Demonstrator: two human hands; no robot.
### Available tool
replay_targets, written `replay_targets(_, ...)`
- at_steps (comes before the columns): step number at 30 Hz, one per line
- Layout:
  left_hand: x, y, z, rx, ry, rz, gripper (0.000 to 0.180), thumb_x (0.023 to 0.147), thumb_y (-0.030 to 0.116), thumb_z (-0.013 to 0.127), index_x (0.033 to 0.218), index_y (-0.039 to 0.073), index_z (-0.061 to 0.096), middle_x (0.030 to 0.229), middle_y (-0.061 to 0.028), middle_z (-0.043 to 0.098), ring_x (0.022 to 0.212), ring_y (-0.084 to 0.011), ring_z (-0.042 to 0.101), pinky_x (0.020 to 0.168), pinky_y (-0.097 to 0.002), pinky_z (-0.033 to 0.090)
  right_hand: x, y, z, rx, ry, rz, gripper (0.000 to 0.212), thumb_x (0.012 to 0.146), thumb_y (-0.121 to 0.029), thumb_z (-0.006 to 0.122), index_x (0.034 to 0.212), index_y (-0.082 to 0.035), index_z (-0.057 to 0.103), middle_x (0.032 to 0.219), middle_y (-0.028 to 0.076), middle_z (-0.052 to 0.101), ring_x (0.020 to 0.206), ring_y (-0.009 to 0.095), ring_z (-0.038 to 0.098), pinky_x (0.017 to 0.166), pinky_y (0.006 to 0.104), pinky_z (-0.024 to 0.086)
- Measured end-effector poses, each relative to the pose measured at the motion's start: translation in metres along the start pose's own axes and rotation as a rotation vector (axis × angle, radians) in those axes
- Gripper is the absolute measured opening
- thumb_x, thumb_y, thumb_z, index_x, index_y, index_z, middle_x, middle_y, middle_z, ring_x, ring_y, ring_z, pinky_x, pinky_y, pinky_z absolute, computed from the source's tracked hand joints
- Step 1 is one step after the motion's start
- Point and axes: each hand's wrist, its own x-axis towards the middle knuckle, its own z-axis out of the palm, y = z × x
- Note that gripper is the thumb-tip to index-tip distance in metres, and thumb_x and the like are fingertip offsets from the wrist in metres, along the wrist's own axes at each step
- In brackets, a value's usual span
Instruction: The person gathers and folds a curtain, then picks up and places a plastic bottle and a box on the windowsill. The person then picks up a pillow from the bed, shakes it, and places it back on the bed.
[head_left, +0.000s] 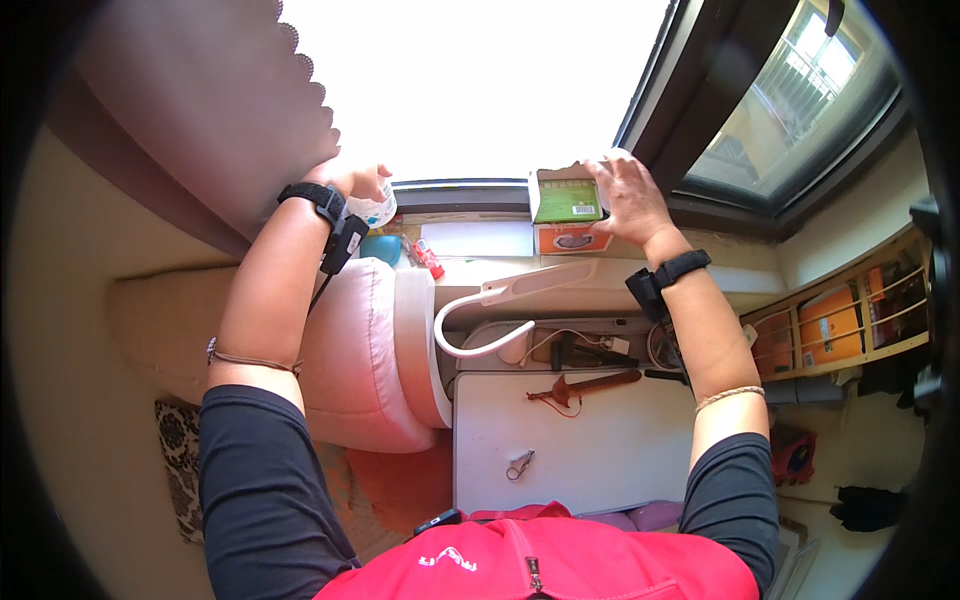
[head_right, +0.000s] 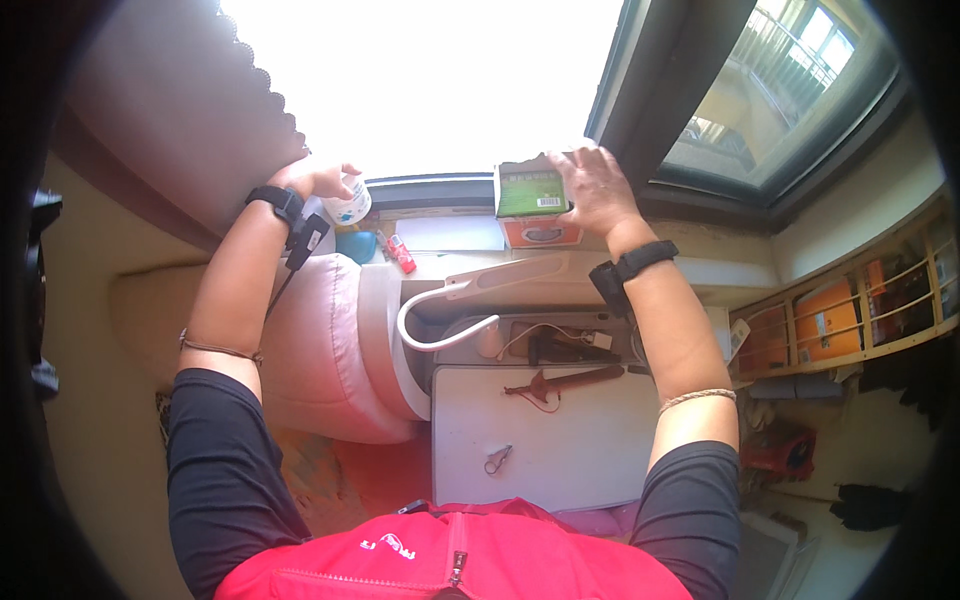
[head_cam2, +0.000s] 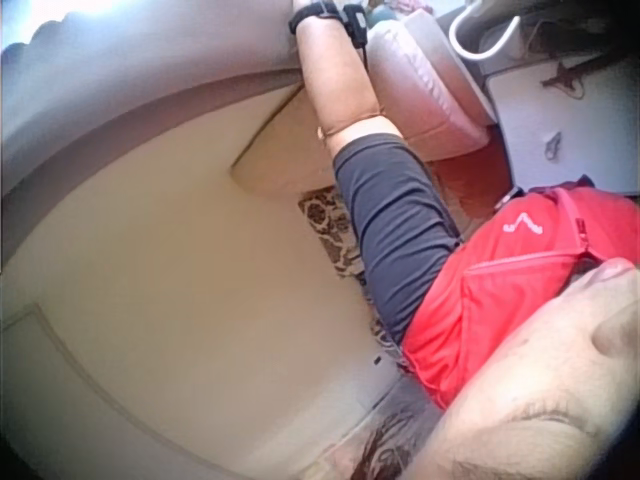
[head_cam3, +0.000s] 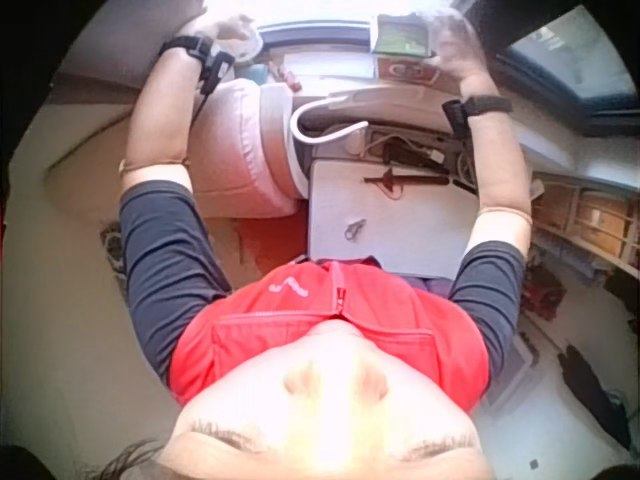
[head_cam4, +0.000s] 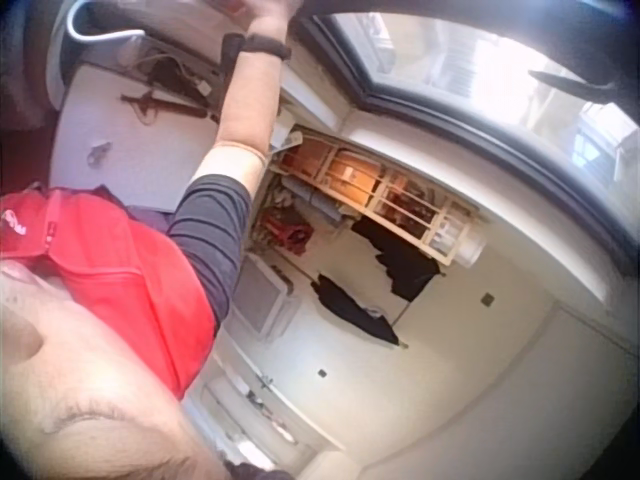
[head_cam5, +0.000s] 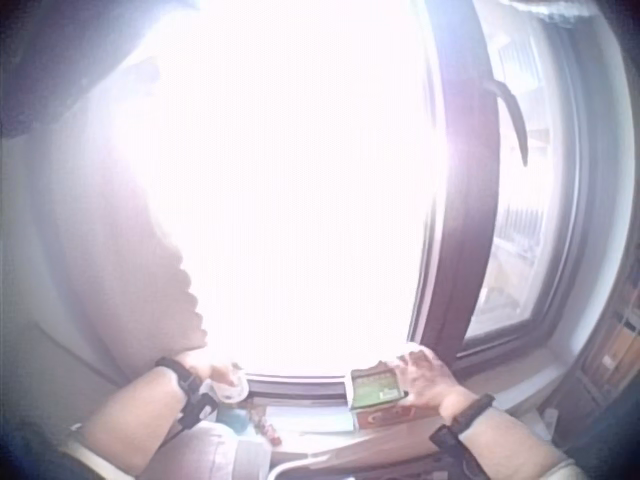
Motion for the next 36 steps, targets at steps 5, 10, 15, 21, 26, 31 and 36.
replay_targets(5, -0.007, 0.006, 0.001, -0.016, 0.035, 0.004, 0.05, 0.083, 0.018, 0.068, 0.133, 0.018, 0.06, 0.131, -0.0136, 0.062, 0.118, -0.0287, 0.061, 0.101, -0.0373, 0.047, 0.024, -0.029, -0.012, 0.07, -0.286, -0.053, 0.109, 0.06, -0.037, 0.09, 0.151, -0.017, 0.032, 0.137, 0.015, 0.051, 0.128, 0.03, 0.047, 0.113, 0.0391, 0.034)
replay_targets(10, -0.016, 0.007, 0.002, -0.053, 0.068, 0.0, 0.047, 0.084, 0.017, 0.067, 0.131, 0.018, 0.061, 0.13, -0.013, 0.063, 0.118, -0.0288, 0.061, 0.101, -0.0379, 0.048, 0.03, -0.03, -0.006, 0.016, -0.318, -0.087, 0.098, 0.06, -0.04, 0.088, 0.141, -0.01, 0.042, 0.129, 0.014, 0.057, 0.126, 0.029, 0.051, 0.106, 0.04, 0.038)
replay_targets(15, -0.026, 0.004, 0.002, -0.094, 0.108, -0.008, 0.045, 0.085, 0.016, 0.065, 0.13, 0.018, 0.062, 0.13, -0.0125, 0.063, 0.118, -0.0288, 0.061, 0.101, -0.0385, 0.048, 0.03, -0.025, 0.003, 0.009, -0.351, -0.043, 0.089, 0.059, -0.04, 0.088, 0.133, -0.008, 0.049, 0.126, 0.015, 0.059, 0.122, 0.029, 0.054, 0.103, 0.0402, 0.041)
replay_targets(21, -0.05, 0.006, -0.008, -0.199, 0.17, -0.039, 0.042, 0.087, 0.015, 0.063, 0.128, 0.018, 0.064, 0.129, -0.0119, 0.064, 0.118, -0.0288, 0.061, 0.101, -0.0392, 0.048, 0.02, -0.024, -0.014, 0.001, -0.327, -0.009, 0.089, 0.059, -0.046, 0.086, 0.131, -0.01, 0.05, 0.122, 0.015, 0.06, 0.117, 0.03, 0.057, 0.102, 0.0408, 0.042)
replay_targets(26, -0.066, 0.02, -0.016, -0.297, 0.209, -0.106, 0.04, 0.088, 0.014, 0.061, 0.127, 0.018, 0.065, 0.129, -0.0114, 0.064, 0.118, -0.0289, 0.061, 0.101, -0.0398, 0.048, 0.024, -0.035, -0.047, -0.036, -0.264, -0.052, 0.088, 0.061, -0.044, 0.085, 0.134, -0.01, 0.047, 0.119, 0.016, 0.062, 0.114, 0.032, 0.059, 0.101, 0.0412, 0.043)
replay_targets(31, -0.062, 0.029, -0.005, -0.207, 0.225, -0.111, 0.033, 0.091, 0.013, 0.053, 0.121, 0.016, 0.068, 0.126, -0.0119, 0.065, 0.118, -0.0291, 0.061, 0.101, -0.0406, 0.048, 0.057, -0.091, -0.048, 0.158, -0.299, -0.112, 0.092, 0.066, -0.034, 0.085, 0.143, -0.012, 0.039, 0.112, 0.021, 0.066, 0.108, 0.036, 0.065, 0.096, 0.0415, 0.05)
replay_targets(36, -0.054, 0.022, 0.006, -0.161, 0.287, -0.029, 0.04, 0.088, 0.013, 0.06, 0.128, 0.015, 0.062, 0.126, -0.0152, 0.064, 0.114, -0.0315, 0.062, 0.098, -0.0412, 0.049, 0.093, -0.157, -0.013, 0.093, -0.242, -0.235, 0.092, 0.061, -0.031, 0.086, 0.139, -0.007, 0.044, 0.123, 0.019, 0.061, 0.115, 0.033, 0.06, 0.097, 0.0386, 0.05)
